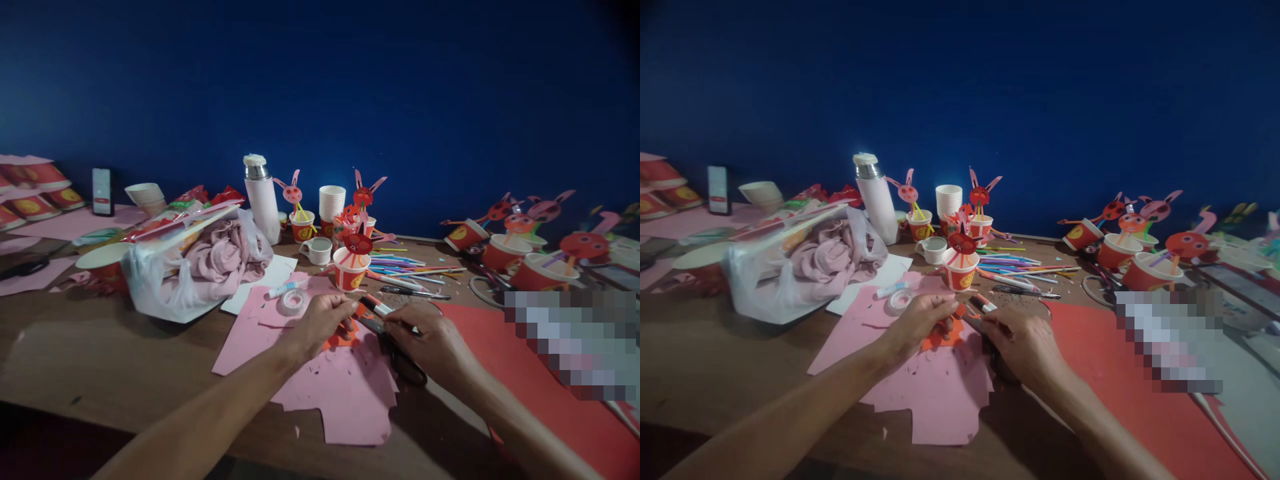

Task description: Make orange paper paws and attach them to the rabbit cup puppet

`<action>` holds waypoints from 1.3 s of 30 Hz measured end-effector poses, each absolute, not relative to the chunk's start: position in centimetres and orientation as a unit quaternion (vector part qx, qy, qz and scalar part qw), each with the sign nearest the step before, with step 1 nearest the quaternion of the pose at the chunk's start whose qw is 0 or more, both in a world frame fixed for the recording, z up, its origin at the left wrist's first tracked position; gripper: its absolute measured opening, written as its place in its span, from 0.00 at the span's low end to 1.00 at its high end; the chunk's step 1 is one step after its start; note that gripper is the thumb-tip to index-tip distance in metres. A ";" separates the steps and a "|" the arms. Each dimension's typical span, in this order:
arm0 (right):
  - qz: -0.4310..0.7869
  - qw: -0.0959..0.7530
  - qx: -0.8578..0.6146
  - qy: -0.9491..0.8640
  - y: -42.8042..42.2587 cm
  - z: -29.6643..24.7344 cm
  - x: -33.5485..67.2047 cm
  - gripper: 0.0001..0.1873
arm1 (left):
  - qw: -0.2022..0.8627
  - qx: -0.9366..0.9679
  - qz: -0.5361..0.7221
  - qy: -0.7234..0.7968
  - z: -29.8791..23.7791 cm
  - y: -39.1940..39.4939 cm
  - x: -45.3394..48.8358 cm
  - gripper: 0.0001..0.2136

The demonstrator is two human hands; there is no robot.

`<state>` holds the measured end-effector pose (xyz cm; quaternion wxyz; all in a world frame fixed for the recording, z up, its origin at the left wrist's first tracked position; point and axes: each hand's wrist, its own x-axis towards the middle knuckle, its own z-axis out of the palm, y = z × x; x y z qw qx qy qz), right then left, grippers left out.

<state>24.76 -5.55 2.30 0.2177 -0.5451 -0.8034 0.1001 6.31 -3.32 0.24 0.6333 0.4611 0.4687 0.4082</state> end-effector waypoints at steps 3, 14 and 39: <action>0.226 0.291 -0.527 -0.766 -5.3 1.8 24.2 0.10 | 0.627 0.493 0.388 0.463 -0.1 -3.6 6.5 0.14; 0.352 0.333 -0.526 -0.699 -4.6 0.9 23.5 0.13 | 0.599 0.555 0.370 0.443 -0.2 -3.8 6.9 0.14; 0.084 0.131 -0.693 -0.703 0.4 0.0 30.7 0.14 | 0.540 0.501 0.511 0.443 1.6 -2.1 4.5 0.10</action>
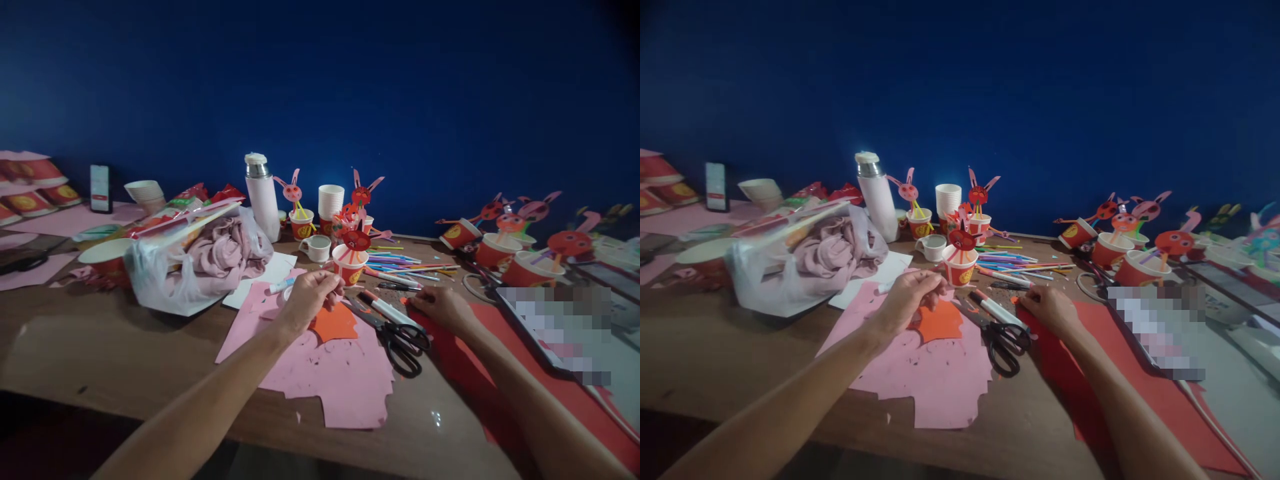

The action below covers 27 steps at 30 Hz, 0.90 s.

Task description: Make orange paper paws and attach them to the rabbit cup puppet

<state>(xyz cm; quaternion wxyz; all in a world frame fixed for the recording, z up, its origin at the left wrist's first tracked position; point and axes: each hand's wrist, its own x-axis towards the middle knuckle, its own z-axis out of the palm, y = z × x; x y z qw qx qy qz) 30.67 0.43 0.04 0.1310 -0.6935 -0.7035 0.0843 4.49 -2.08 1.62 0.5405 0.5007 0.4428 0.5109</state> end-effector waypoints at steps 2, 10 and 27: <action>0.079 0.143 -0.692 -0.703 0.3 0.2 30.7 0.14 | 0.533 0.505 0.514 0.444 2.1 -2.1 4.2 0.10; 0.041 0.253 -0.636 -0.728 -1.5 0.2 28.2 0.13 | 0.455 0.550 0.515 0.474 3.3 -2.1 2.2 0.09; 0.035 0.082 -0.530 -0.843 -3.3 1.8 26.4 0.10 | 0.140 0.761 0.219 0.594 2.6 -3.4 0.8 0.11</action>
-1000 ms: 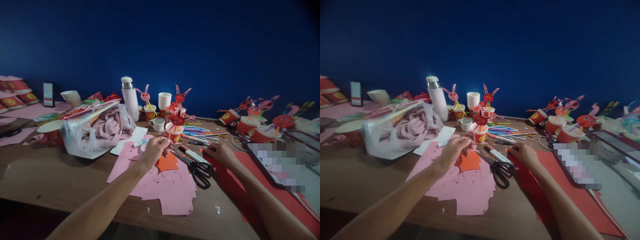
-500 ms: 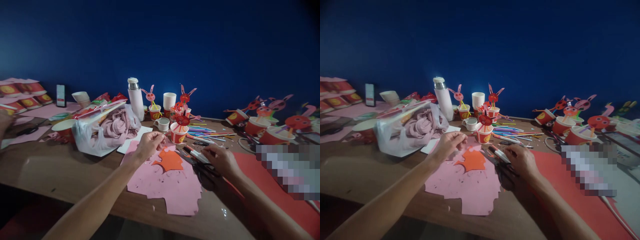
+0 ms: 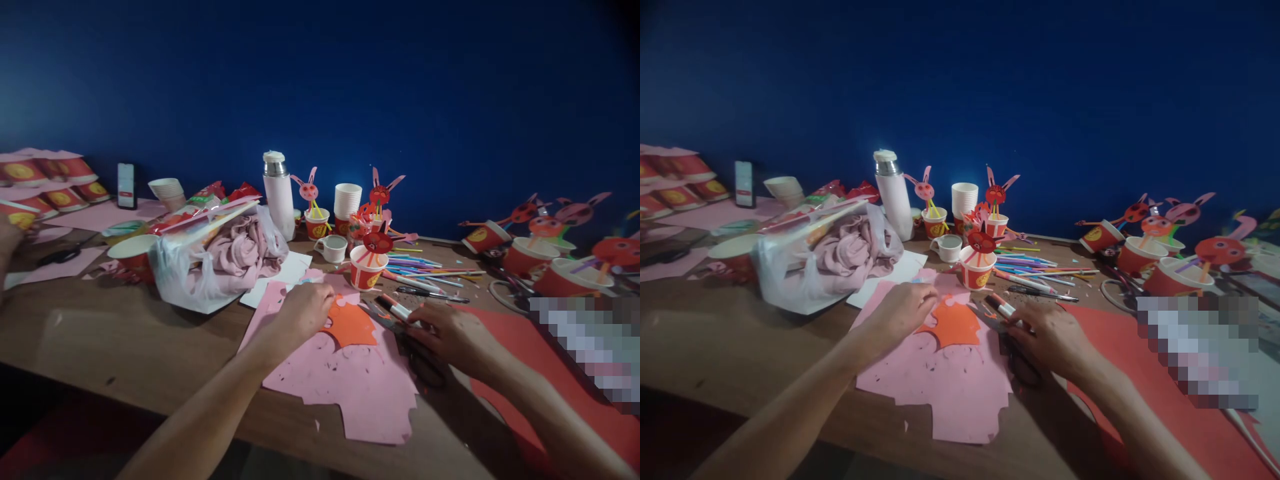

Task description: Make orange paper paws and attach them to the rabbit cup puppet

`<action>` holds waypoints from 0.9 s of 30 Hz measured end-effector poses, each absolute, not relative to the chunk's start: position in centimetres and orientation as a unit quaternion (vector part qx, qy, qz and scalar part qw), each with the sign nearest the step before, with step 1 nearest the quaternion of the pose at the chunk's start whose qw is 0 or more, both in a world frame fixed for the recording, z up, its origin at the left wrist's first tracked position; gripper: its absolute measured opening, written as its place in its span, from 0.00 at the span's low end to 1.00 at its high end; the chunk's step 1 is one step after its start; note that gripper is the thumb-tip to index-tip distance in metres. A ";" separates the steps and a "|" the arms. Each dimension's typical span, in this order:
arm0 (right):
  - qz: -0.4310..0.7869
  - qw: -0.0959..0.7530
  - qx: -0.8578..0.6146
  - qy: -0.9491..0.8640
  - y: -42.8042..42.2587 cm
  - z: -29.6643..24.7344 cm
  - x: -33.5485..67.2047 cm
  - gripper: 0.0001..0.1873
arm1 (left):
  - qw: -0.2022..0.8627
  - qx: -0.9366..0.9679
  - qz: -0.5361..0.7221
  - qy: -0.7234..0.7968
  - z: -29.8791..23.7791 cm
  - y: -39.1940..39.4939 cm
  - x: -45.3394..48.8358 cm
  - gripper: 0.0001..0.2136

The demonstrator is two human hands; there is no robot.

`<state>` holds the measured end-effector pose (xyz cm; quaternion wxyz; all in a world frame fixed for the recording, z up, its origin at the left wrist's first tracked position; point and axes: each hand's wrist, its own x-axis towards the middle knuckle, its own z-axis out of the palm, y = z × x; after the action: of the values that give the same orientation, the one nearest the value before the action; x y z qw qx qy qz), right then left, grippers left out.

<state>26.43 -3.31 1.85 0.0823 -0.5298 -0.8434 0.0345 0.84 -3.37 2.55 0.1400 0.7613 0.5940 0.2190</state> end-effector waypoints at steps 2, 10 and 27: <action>0.074 0.040 -0.551 -0.831 -3.4 2.5 27.4 0.10 | 0.125 0.773 0.169 0.599 2.5 -3.5 1.3 0.10; 0.112 -0.015 -0.566 -0.817 -4.3 3.5 28.4 0.16 | 0.065 0.804 0.069 0.587 2.1 -4.0 2.9 0.10; 0.074 -0.049 -0.542 -0.835 -5.3 3.1 26.7 0.22 | 0.089 0.802 0.055 0.589 2.0 -5.0 2.7 0.14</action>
<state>26.70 -5.29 3.06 -0.0493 -0.5423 -0.8355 0.0739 2.72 -5.04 2.04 0.0894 0.8016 0.5886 0.0550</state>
